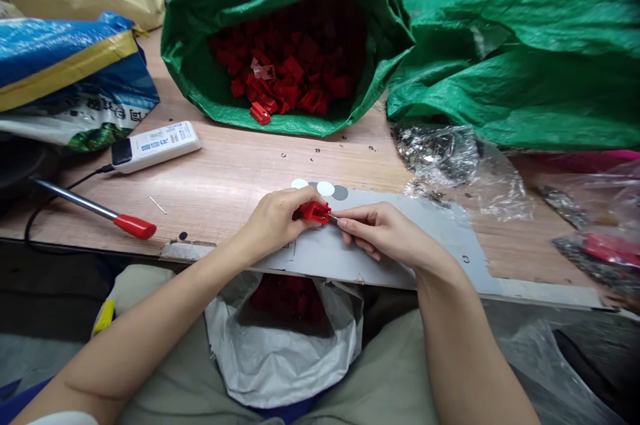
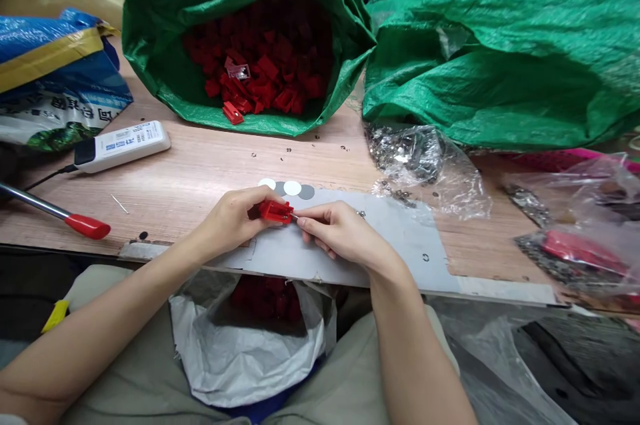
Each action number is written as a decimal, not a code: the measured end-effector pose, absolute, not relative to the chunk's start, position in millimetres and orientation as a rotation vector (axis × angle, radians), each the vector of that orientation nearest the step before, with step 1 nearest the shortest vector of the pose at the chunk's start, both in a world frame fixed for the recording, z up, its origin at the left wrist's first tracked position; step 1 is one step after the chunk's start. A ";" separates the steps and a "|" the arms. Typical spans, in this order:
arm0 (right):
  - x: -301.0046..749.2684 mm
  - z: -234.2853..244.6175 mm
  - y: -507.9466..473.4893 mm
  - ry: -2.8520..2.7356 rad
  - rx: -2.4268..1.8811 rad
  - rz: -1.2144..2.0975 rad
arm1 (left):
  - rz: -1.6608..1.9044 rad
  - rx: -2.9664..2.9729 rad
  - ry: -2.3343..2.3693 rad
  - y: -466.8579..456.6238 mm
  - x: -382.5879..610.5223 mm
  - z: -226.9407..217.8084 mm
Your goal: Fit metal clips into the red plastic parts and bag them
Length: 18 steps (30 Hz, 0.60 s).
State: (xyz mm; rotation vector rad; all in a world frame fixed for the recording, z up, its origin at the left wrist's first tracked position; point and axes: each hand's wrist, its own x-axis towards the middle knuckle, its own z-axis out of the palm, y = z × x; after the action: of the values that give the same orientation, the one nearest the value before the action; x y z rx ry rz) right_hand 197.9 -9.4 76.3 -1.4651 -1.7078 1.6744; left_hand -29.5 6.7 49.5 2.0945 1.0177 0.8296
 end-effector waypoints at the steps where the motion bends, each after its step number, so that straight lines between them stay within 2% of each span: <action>1: 197.4 76.1 -9.3 -1.691 -1.462 1.687 | 0.828 2.098 1.020 6.7 -29.5 49.5; 18: 196.9 73.8 -7.5 -1.498 -1.415 1.813 | 0.845 2.156 1.036 5.3 -29.3 47.9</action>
State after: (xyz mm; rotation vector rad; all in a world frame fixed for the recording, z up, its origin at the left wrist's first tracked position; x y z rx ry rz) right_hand 196.9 -7.5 73.8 -1.4148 -1.4985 1.8133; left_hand -29.3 5.3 47.9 2.1558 1.0360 0.8454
